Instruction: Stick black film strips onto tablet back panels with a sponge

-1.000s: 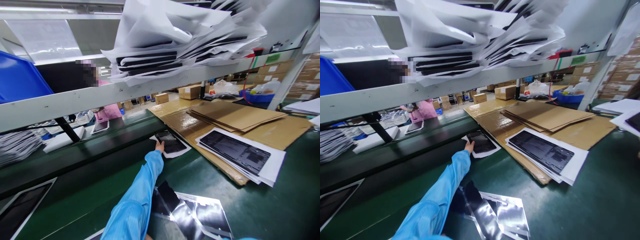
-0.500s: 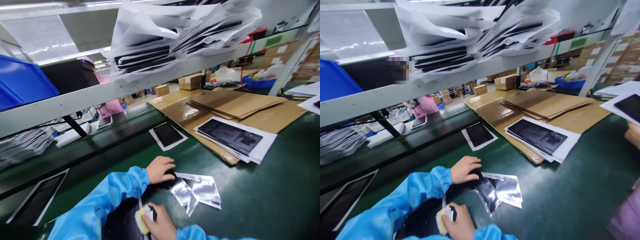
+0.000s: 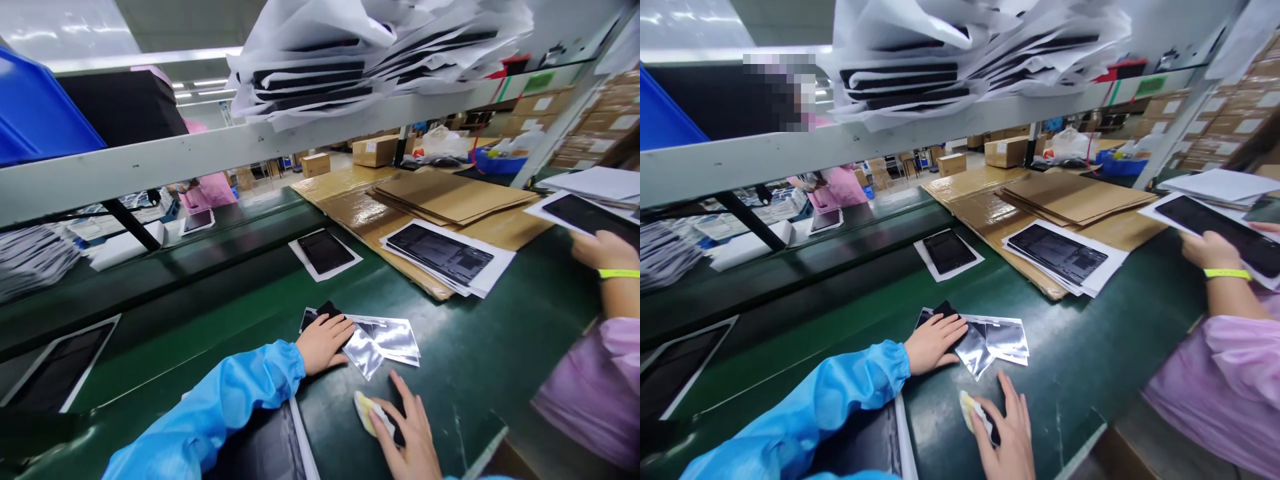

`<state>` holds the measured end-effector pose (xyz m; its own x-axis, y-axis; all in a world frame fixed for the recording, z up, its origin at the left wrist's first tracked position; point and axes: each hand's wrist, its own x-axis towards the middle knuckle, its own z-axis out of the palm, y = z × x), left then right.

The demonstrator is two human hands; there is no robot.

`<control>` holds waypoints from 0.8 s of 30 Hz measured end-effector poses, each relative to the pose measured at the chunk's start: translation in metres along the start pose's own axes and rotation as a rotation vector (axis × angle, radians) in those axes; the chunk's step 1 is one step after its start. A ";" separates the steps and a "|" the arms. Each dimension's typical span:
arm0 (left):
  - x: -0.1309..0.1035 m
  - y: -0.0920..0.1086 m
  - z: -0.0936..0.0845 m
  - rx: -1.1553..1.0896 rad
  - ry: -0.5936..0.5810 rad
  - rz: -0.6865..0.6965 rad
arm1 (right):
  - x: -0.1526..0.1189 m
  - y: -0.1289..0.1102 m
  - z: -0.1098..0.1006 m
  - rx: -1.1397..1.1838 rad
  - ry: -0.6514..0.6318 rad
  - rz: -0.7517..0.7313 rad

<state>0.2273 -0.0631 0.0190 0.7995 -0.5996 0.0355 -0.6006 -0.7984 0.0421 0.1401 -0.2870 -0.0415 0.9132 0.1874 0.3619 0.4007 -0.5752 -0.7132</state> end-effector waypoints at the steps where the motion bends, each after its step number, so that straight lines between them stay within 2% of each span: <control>1: 0.001 0.001 0.003 -0.012 0.000 0.000 | -0.002 0.003 0.001 -0.026 -0.028 0.010; 6: -0.001 0.005 0.011 -0.059 0.035 0.007 | 0.014 -0.001 0.008 -0.007 -0.257 -0.038; 10: -0.007 0.017 0.005 -0.075 0.042 0.084 | 0.033 -0.011 0.004 0.099 -0.402 -0.062; 13: -0.013 0.032 -0.001 -0.133 0.047 0.103 | 0.032 -0.009 0.004 0.154 -0.464 -0.046; 15: -0.018 0.044 -0.005 -0.235 0.081 0.048 | 0.024 -0.002 0.007 0.153 -0.472 -0.053; 18: -0.024 0.059 -0.007 -0.468 0.172 -0.091 | 0.011 0.012 0.013 0.098 -0.364 -0.094; 20: -0.027 0.068 -0.006 -0.615 0.240 -0.177 | 0.006 0.018 0.017 0.067 -0.365 -0.128; 24: -0.031 0.081 -0.001 -0.749 0.341 -0.281 | 0.008 0.017 0.019 0.041 -0.363 -0.203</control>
<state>0.1542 -0.1089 0.0220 0.9458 -0.2412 0.2173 -0.3211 -0.5964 0.7357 0.1554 -0.2809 -0.0623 0.7795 0.5664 0.2677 0.5712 -0.4670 -0.6751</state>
